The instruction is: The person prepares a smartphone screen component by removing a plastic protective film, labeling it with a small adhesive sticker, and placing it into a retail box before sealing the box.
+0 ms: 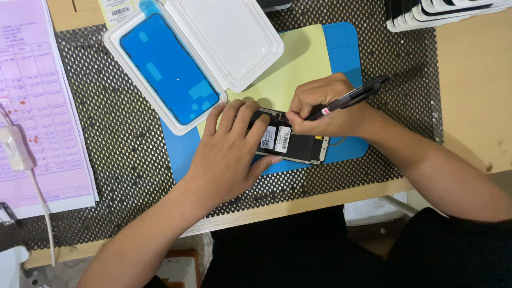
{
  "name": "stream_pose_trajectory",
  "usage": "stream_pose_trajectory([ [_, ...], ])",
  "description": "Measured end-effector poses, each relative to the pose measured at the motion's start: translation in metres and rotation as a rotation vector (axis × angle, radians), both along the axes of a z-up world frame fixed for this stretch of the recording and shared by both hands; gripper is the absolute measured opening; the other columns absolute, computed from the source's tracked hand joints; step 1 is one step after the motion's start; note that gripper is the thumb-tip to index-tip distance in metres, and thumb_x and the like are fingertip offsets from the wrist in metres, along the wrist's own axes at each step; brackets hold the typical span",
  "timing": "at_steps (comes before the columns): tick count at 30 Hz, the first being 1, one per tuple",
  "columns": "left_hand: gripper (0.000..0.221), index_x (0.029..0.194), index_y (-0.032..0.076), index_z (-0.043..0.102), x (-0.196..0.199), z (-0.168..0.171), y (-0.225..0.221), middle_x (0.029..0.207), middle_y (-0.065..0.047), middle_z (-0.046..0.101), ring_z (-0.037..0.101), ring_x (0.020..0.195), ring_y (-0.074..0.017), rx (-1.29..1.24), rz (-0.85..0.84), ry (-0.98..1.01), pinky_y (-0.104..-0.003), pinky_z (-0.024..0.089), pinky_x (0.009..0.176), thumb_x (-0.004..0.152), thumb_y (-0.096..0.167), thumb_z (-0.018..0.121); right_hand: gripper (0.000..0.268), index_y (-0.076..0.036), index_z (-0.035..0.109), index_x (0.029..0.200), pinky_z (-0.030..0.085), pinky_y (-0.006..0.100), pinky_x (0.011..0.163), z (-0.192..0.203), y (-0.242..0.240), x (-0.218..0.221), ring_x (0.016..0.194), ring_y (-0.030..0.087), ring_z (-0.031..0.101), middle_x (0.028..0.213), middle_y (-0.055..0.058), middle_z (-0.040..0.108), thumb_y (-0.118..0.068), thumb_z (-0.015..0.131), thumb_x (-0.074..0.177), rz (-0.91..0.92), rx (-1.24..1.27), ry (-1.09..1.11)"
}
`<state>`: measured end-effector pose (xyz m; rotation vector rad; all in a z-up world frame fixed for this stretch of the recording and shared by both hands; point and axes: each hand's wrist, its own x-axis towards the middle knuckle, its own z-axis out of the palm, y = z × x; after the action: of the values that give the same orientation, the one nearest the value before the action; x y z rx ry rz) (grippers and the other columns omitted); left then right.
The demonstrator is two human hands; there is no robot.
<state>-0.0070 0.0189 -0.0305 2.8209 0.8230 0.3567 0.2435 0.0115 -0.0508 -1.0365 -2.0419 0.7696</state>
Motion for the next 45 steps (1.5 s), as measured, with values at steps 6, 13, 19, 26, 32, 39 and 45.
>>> stream_pose_trajectory([
  [6,0.064,0.127,0.007,0.055,0.000,0.000,-0.001,0.131,-0.016,0.055,0.052,0.121,-0.0369,0.015,-0.002,-0.003,-0.053,0.038,0.110,0.092,0.061,0.062,0.035,-0.007,0.051,0.062,0.048,0.023,0.056,0.000,0.000,0.001,0.061,0.013,0.065,0.069,0.005,0.068,0.006,0.075,0.083,0.024,0.016,-0.017],
  [13,0.064,0.125,0.007,0.055,0.000,0.000,0.000,0.130,-0.016,0.055,0.053,0.122,-0.0366,0.017,0.003,0.000,-0.053,0.038,0.110,0.093,0.062,0.062,0.035,-0.005,0.052,0.061,0.050,0.023,0.057,0.002,0.000,0.000,0.063,0.014,0.067,0.069,0.007,0.068,0.007,0.076,0.084,0.013,-0.003,0.010],
  [19,0.064,0.126,0.008,0.055,-0.001,0.000,0.000,0.130,-0.015,0.055,0.052,0.122,-0.0361,0.024,0.001,0.007,-0.053,0.039,0.110,0.092,0.062,0.063,0.034,-0.006,0.053,0.062,0.048,0.023,0.056,0.004,0.000,0.000,0.063,0.013,0.066,0.070,0.005,0.068,0.008,0.075,0.085,0.011,-0.016,0.001],
  [26,0.064,0.125,0.008,0.055,0.000,-0.002,0.001,0.130,-0.014,0.055,0.052,0.124,-0.0356,0.013,-0.003,0.006,-0.054,0.038,0.111,0.092,0.061,0.065,0.035,-0.006,0.053,0.061,0.049,0.022,0.057,0.004,0.000,-0.001,0.063,0.013,0.066,0.070,0.006,0.068,0.009,0.075,0.084,0.017,-0.021,-0.002],
  [32,0.072,0.136,0.006,0.050,-0.001,-0.007,-0.001,0.140,-0.016,0.051,0.050,0.128,-0.0367,-0.028,0.003,-0.013,-0.054,0.037,0.111,0.093,0.062,0.062,0.035,-0.006,0.053,0.062,0.048,0.023,0.055,0.006,0.000,0.000,0.062,0.013,0.065,0.069,0.006,0.068,0.007,0.074,0.086,0.017,-0.016,0.004],
  [39,0.072,0.136,0.007,0.050,-0.002,-0.001,0.003,0.134,-0.014,0.051,0.047,0.127,-0.0370,-0.151,-0.047,-0.089,-0.056,0.035,0.109,0.088,0.056,0.073,0.036,-0.014,0.033,0.073,0.052,0.033,0.064,0.019,-0.001,0.019,0.075,0.024,0.066,0.073,0.007,0.048,-0.003,0.051,0.102,-0.051,-0.209,0.324],
  [45,0.079,0.141,0.007,0.043,-0.001,-0.003,0.004,0.121,-0.013,0.045,0.044,0.126,-0.0380,-0.138,-0.101,0.037,-0.055,0.032,0.109,0.086,0.057,0.070,0.023,0.001,0.053,0.111,0.047,0.042,0.051,0.059,-0.005,0.028,0.048,0.032,0.064,0.059,0.018,0.066,-0.010,0.066,0.095,-0.336,-0.257,-0.394],
])
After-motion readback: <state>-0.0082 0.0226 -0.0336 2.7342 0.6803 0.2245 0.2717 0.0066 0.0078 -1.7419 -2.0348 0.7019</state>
